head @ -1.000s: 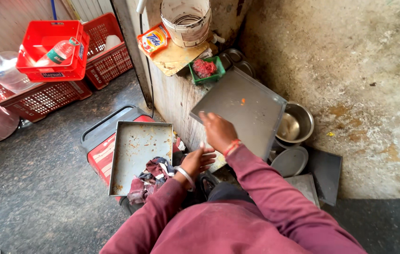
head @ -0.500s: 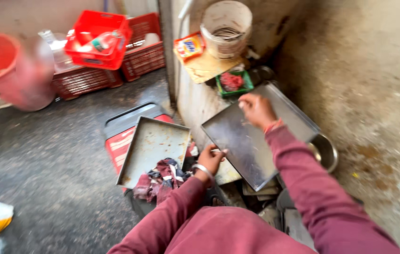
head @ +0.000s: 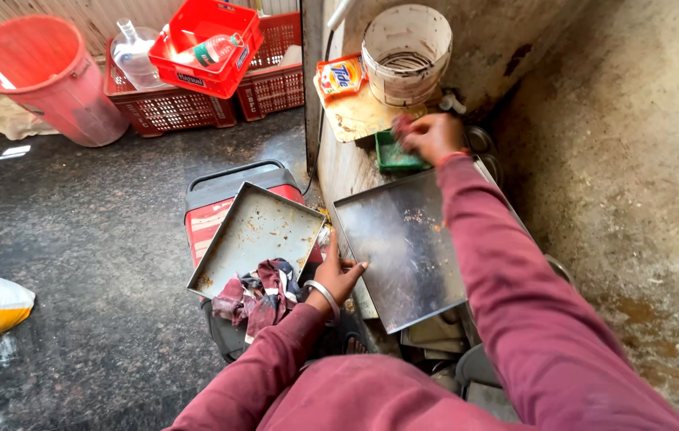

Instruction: The person washes a metal tray under a tap, dries it with a cloth, and rubs a white substance onto the inner surface of the tray using a cloth.

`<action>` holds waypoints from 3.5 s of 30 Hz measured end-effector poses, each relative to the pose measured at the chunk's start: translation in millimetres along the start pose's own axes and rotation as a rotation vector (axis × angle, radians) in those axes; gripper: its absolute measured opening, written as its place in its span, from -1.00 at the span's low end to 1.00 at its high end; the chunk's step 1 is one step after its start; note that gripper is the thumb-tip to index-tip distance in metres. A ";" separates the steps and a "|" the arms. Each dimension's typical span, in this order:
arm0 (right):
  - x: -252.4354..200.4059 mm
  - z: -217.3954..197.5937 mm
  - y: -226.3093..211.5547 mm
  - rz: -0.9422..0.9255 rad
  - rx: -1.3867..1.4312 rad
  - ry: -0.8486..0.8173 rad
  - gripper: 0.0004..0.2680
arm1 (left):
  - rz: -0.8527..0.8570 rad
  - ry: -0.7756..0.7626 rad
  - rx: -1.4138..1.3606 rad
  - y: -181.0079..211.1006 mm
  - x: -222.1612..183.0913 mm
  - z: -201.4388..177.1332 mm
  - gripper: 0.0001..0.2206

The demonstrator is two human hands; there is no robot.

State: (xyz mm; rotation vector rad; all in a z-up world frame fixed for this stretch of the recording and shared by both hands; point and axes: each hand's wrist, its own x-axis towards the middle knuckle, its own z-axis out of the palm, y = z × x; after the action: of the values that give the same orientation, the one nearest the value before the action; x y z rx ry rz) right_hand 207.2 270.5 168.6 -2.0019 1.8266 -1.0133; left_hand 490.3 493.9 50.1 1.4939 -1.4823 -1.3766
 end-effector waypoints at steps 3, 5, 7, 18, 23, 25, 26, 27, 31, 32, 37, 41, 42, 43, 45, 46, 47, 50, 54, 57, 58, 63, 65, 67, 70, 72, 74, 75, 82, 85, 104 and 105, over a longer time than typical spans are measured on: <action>-50.2 -52.6 21.9 0.076 0.066 0.107 -0.83 | 0.065 -0.047 0.012 3.4 -10.6 4.9 0.03; -97.7 -82.8 39.2 0.108 -0.071 0.148 -0.83 | 0.116 -0.079 0.085 4.4 -12.5 6.9 0.03; -135.7 -95.1 45.7 0.151 -0.159 0.117 -0.85 | -0.028 -0.166 -0.061 8.0 -6.3 6.6 0.03; -228.4 -1.8 -41.7 -0.013 -0.006 -0.113 -0.87 | -0.077 -0.243 -0.275 31.0 -9.3 -1.6 -0.01; -198.8 -104.5 66.4 0.187 -0.299 0.005 -0.83 | -0.086 -0.309 -0.279 30.0 -19.0 -11.5 0.00; -182.2 -64.5 53.3 -0.117 -0.275 0.087 -0.83 | -0.085 -0.358 -0.314 27.7 -9.9 -10.2 0.00; -176.9 -30.7 34.3 0.101 -0.195 0.002 -0.88 | -0.084 -0.382 -0.331 24.2 -6.3 -9.7 0.00; -173.4 6.6 10.9 0.204 -0.115 -0.041 -0.87 | -0.080 -0.380 -0.325 20.7 -1.3 -10.2 0.00; -203.8 82.8 -48.4 -0.321 -0.001 -0.112 -0.77 | 0.066 -0.319 -0.335 9.0 5.0 -4.0 -0.04; -202.7 68.3 -39.8 -0.357 0.056 -0.106 -0.79 | 0.133 -0.289 -0.339 8.3 5.5 -8.1 -0.05; -208.1 -83.3 75.5 0.106 -0.166 0.007 -0.85 | -0.100 -0.435 -0.310 19.1 -11.2 -23.7 -0.10; -185.3 -27.0 60.7 0.226 -0.347 -0.002 -0.87 | -0.154 -0.473 -0.268 50.0 -6.9 -31.2 -0.02; -182.9 6.0 39.0 0.110 -0.504 0.121 -0.89 | -0.122 -0.455 -0.269 56.7 -5.6 -31.9 -0.03; -172.9 40.6 15.0 0.320 -0.068 0.190 -0.88 | -0.085 -0.440 -0.267 62.7 -3.5 -32.9 -0.03; -202.1 64.5 -18.9 -0.088 -0.241 0.049 -0.88 | -0.056 -0.423 -0.278 68.4 -3.8 -35.1 -0.05; -215.3 60.8 -28.3 -0.220 -0.174 0.016 -0.84 | -0.064 -0.421 -0.289 68.3 -5.4 -36.0 -0.07; -220.2 40.9 -27.7 -0.145 -0.121 -0.027 -0.84 | -0.071 -0.417 -0.295 67.8 -4.2 -39.0 -0.08; -224.0 -52.3 -3.0 -0.009 -0.227 0.008 -0.81 | 0.012 -0.392 -0.310 58.4 -1.1 -38.2 -0.07; -216.4 -38.4 -24.2 0.014 -0.198 -0.070 -0.89 | 0.025 -0.371 -0.215 36.5 8.0 -33.3 -0.09; -217.5 10.7 -43.2 -0.056 -0.237 -0.211 -0.85 | 0.117 -0.348 -0.173 21.2 13.6 -25.1 -0.09; -218.8 12.3 -38.8 -0.056 -0.221 -0.165 -0.88 | 0.081 -0.362 -0.221 17.0 12.1 -22.2 -0.09; -217.1 -70.1 39.1 0.294 -0.258 -0.138 -0.93 | 0.459 -0.322 -0.258 18.4 -3.3 -23.0 -0.12; -210.2 -72.7 48.0 0.409 -0.309 -0.152 -0.93 | 0.049 -0.410 -0.244 31.7 -3.7 -28.5 -0.12; -197.4 -33.5 24.1 0.321 -0.215 -0.086 -0.91 | 0.080 -0.404 -0.216 45.1 -2.1 -29.6 -0.11; -179.0 48.0 -44.7 -0.016 -0.010 -0.039 -0.87 | 0.017 -0.422 -0.229 46.9 2.8 -27.9 -0.12; -177.2 75.1 -85.7 -0.129 -0.053 -0.057 -0.79 | -0.093 -0.441 -0.373 33.4 8.6 -19.9 -0.18; -192.4 51.5 -99.9 -0.166 -0.055 -0.164 -0.80 | -0.242 -0.418 -0.649 12.1 13.9 -8.4 -0.26; -199.3 39.5 -106.7 -0.180 -0.049 -0.200 -0.80 | -0.293 -0.405 -0.678 2.7 18.6 -4.6 -0.33; -296.5 -56.6 -77.7 -0.089 0.218 -0.399 -0.82 | 0.182 -0.082 0.101 -19.3 18.8 30.0 -0.26; -277.0 -121.1 -23.8 0.432 -0.093 -0.220 -0.87 | 0.112 -0.084 0.152 -6.3 17.9 28.4 -0.27; -301.5 -112.8 -44.2 0.320 -0.158 -0.011 -0.92 | 0.152 0.049 0.265 12.5 56.4 26.8 -0.36; -293.9 -75.6 -67.2 0.361 -0.017 -0.039 -0.93 | 0.167 0.058 0.264 17.0 60.5 27.4 -0.36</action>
State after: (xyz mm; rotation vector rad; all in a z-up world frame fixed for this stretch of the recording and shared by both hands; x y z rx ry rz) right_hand 219.3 581.1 169.7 -1.6035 2.0783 -0.8454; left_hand 449.0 439.6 44.0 1.5124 -1.7611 -1.0631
